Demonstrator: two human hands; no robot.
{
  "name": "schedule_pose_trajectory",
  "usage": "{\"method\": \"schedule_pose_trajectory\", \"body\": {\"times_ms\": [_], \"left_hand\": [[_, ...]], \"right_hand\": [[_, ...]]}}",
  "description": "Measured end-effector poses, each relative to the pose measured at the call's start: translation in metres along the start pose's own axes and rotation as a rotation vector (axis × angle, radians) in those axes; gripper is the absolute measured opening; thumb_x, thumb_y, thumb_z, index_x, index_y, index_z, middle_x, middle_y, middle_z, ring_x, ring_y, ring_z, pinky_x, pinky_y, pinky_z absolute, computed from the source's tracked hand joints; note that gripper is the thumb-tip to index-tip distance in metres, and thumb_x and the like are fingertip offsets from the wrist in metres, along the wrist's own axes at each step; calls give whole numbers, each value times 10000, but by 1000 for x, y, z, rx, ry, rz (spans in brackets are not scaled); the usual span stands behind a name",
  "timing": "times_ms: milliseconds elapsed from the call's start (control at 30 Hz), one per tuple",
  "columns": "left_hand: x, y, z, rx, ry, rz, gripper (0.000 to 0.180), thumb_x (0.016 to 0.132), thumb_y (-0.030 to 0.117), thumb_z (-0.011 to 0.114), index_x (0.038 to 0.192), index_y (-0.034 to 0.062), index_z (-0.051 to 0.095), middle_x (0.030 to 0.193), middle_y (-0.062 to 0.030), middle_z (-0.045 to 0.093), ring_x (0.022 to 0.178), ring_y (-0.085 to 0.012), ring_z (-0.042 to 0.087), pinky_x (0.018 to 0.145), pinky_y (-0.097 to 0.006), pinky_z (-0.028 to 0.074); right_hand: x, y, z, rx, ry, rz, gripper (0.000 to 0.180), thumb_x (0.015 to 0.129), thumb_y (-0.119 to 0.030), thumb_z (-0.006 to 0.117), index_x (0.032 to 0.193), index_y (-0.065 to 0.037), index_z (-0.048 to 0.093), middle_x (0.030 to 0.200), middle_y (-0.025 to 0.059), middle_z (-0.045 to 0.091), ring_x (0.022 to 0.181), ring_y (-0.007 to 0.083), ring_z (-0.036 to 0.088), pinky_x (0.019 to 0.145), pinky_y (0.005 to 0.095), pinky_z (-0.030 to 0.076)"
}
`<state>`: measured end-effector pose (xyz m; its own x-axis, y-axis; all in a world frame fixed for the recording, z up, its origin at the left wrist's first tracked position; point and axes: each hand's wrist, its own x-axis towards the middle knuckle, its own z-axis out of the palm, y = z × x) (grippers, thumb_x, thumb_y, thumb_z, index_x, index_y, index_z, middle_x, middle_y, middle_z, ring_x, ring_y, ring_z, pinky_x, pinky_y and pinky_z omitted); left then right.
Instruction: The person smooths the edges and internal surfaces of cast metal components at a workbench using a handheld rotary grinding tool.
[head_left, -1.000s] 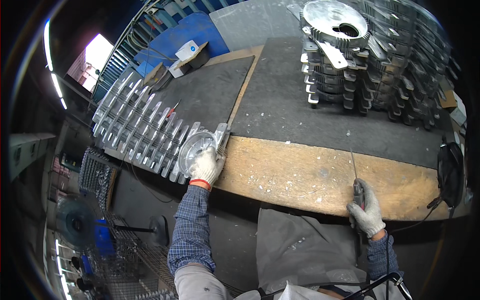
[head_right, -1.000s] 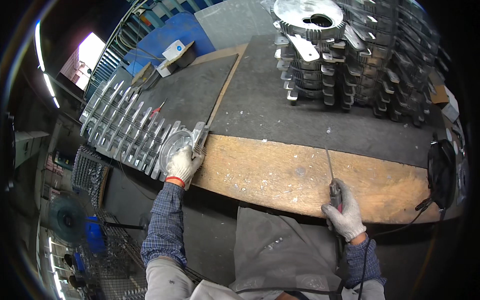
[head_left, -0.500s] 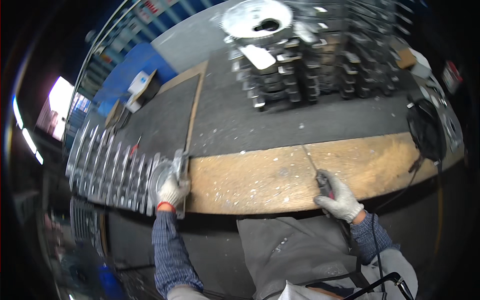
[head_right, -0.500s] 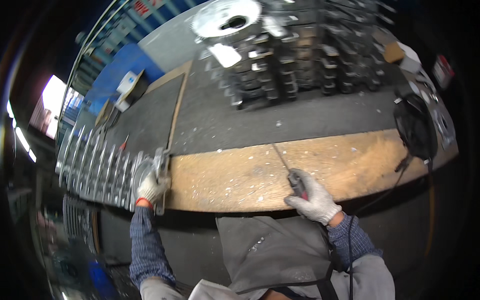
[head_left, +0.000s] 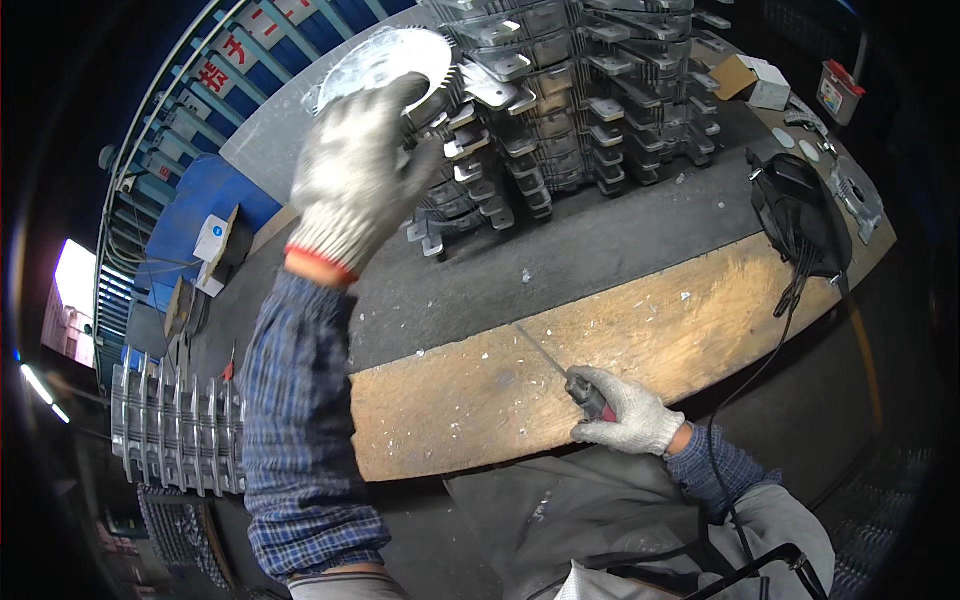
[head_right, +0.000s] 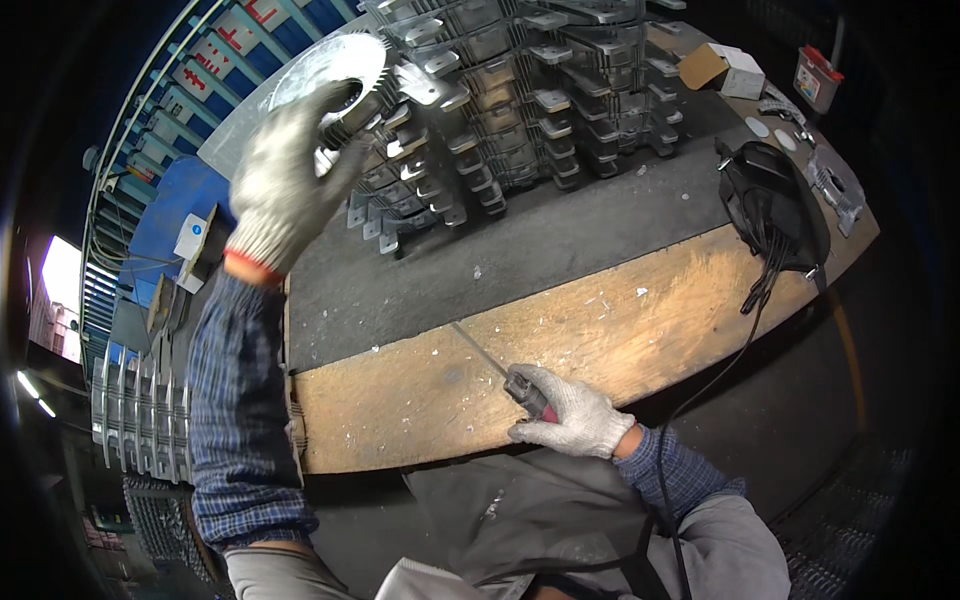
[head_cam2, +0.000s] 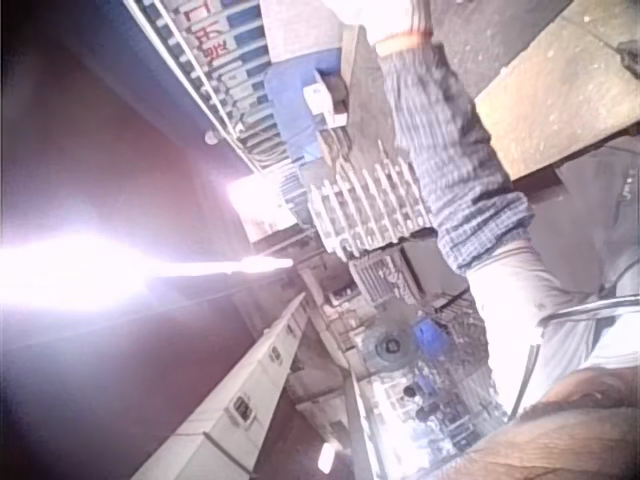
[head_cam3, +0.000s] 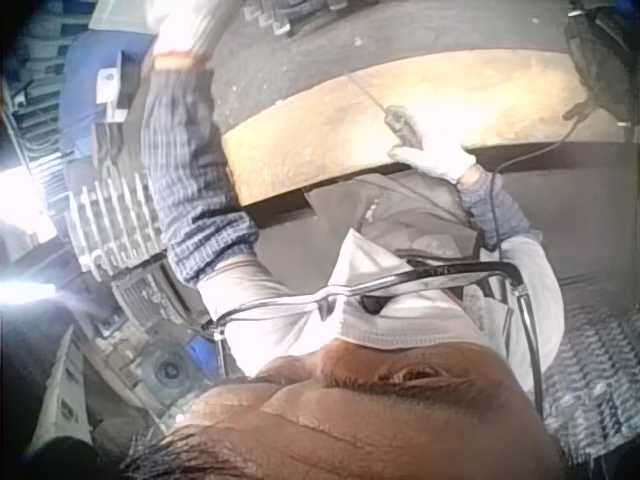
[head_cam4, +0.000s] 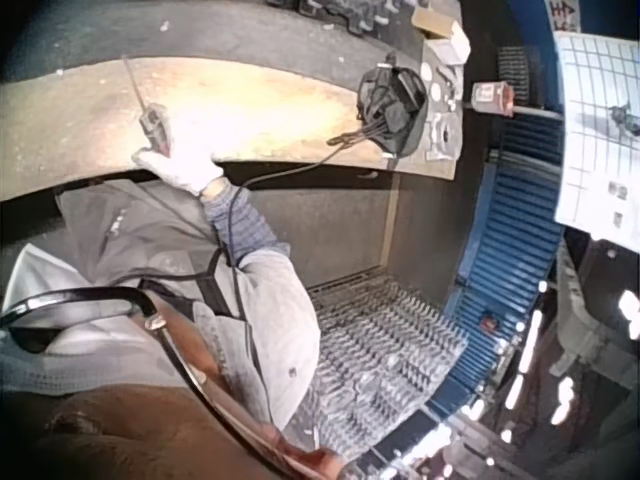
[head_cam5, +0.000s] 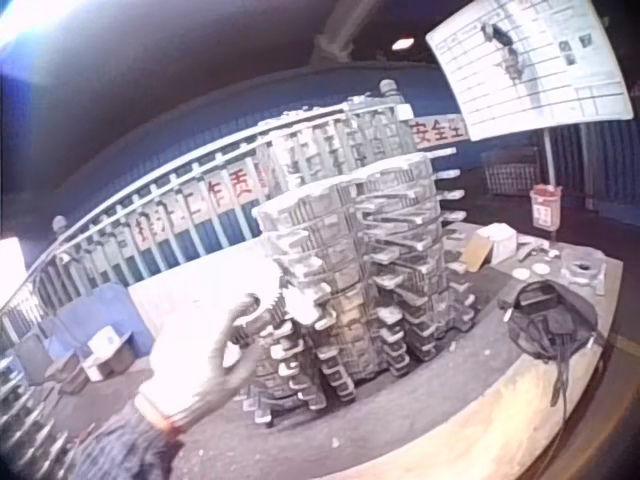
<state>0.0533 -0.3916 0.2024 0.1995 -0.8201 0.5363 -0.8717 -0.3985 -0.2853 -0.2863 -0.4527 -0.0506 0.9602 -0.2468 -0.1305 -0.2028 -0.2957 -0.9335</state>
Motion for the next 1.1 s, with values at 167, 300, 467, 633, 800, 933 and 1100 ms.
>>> {"method": "schedule_pose_trajectory", "body": {"times_ms": [167,300,467,633,800,933,1100], "left_hand": [[32,12,34,304,-100,41,774,909,295,830,1577,111,484,1333,-202,722,1311,-350,661,1134,-592,478],[44,4,27,324,-133,74,688,941,248,781,1550,97,500,1252,-217,758,1222,-361,715,1062,-555,543],[23,-13,-51,178,-242,-54,697,973,311,775,1592,143,502,1212,-194,773,1034,-306,790,883,-477,664],[-20,-58,-111,-633,-100,-361,601,1024,367,753,1508,42,608,1272,-154,747,1166,-245,728,1018,-377,597],[-149,-79,-111,-1226,279,-561,472,1022,113,758,1461,-10,636,1370,-116,712,1198,-223,710,1057,-368,583],[-202,5,-108,-1579,287,-863,503,1013,113,767,1477,-8,615,1308,-100,712,1149,-183,691,982,-318,589],[-373,36,-26,-1260,347,-1199,402,1076,206,692,1424,13,637,1204,-74,696,1046,-175,687,911,-322,608]], "right_hand": [[2,-6,-1,-17,-28,-32,943,908,-547,852,1583,7,495,1403,259,702,1274,401,716,1075,441,568],[5,-4,-3,-47,-35,-69,933,908,-554,848,1575,1,504,1398,256,705,1259,403,722,1063,447,571],[4,-4,-3,-14,-41,-65,932,904,-544,852,1574,1,504,1386,265,710,1253,404,724,1061,447,570],[0,-7,-5,-25,-47,-72,920,909,-482,870,1591,6,490,1411,260,701,1259,380,728,1054,425,577],[-3,-33,-8,278,-121,168,888,919,-270,886,1618,44,438,1474,180,668,1318,236,671,1074,342,562],[-5,-8,-3,272,-36,82,898,902,-245,871,1616,66,424,1494,224,644,1356,267,636,1154,373,505],[0,-26,3,247,-78,134,873,903,-253,851,1624,14,439,1304,196,700,1011,231,750,862,335,612]]}}
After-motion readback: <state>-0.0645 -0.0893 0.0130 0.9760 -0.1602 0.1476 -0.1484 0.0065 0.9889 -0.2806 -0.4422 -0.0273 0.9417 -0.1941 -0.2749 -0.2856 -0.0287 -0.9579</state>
